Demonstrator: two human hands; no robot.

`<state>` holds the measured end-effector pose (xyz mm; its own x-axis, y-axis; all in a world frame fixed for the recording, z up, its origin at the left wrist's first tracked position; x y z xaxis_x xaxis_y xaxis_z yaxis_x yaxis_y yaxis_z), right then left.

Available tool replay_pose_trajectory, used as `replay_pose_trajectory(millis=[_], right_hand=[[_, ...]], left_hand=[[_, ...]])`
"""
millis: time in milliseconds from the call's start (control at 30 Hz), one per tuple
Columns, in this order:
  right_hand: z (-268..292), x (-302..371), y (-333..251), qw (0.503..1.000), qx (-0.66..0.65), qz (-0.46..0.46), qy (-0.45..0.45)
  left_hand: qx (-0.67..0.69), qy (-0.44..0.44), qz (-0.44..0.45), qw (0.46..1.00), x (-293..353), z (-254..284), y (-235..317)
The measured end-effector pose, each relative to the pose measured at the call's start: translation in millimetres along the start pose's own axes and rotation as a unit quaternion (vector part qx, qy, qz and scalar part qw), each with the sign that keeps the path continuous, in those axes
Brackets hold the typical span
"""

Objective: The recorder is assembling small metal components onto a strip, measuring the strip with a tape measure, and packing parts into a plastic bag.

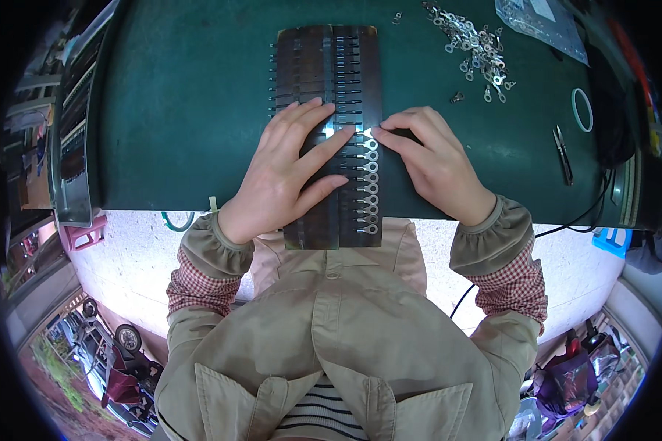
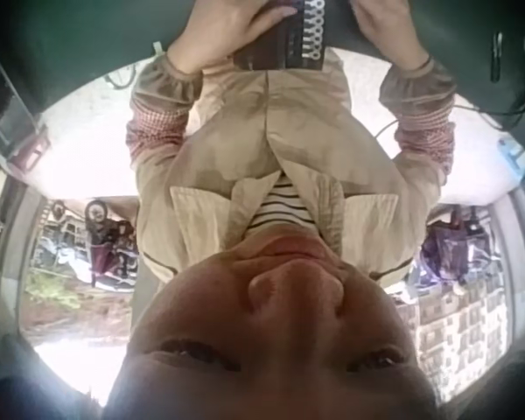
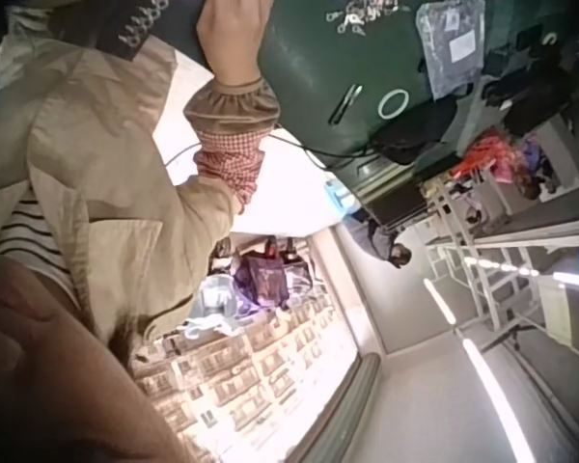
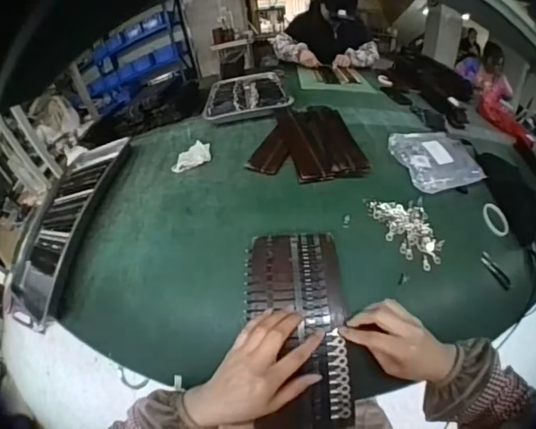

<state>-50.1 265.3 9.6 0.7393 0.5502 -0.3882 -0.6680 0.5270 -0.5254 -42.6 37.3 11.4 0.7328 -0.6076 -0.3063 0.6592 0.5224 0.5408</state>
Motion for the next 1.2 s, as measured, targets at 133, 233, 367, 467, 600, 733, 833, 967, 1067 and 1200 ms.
replay_pose_trajectory(millis=[133,233,367,467,600,733,833,967,1067,1200], right_hand=[[-0.8,0.8,-1.4,1.000,0.001,0.006,0.003],[-1.2,1.0,-1.5,1.000,0.005,0.012,0.007],[-1.7,1.7,-2.8,1.000,0.007,0.016,0.014],[-2.0,2.7,-4.2,1.000,0.008,0.015,0.014],[-3.1,3.3,-4.2,1.000,0.016,0.015,0.013],[4.0,0.3,2.9,0.997,0.055,0.011,0.052],[29.1,0.1,14.9,0.970,0.179,-0.062,0.151],[35.8,4.0,62.0,0.964,0.066,-0.246,0.077],[29.4,-8.0,61.0,0.980,0.068,-0.180,0.050],[7.8,-20.2,43.5,0.995,0.063,-0.053,0.053]], left_hand=[[-0.021,-0.015,-0.012,1.000,-0.4,-0.9,-1.5],[-0.028,-0.015,-0.013,0.999,-0.6,-0.7,-1.5],[-0.035,-0.017,-0.013,0.999,-0.4,-1.5,-1.0],[-0.042,-0.018,-0.013,0.999,0.5,-2.3,0.0],[-0.049,-0.017,-0.014,0.999,1.0,-1.4,0.4],[-0.031,-0.009,-0.010,0.999,2.5,-2.3,-5.6],[-0.025,0.010,-0.009,1.000,2.4,2.2,-1.8],[-0.013,0.024,-0.010,1.000,-1.5,0.8,-5.2],[-0.026,0.015,-0.015,0.999,-0.8,0.3,-5.4],[-0.011,0.011,-0.002,1.000,4.3,-0.3,1.4]])
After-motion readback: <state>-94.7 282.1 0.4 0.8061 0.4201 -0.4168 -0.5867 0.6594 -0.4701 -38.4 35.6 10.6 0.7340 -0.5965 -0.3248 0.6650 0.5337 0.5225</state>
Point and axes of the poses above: each hand's wrist, its own x-axis away from the middle knuckle, its own z-axis out of the back of the hand, y = z × x, the point moved 2 cm from there along -x, towards the middle knuckle
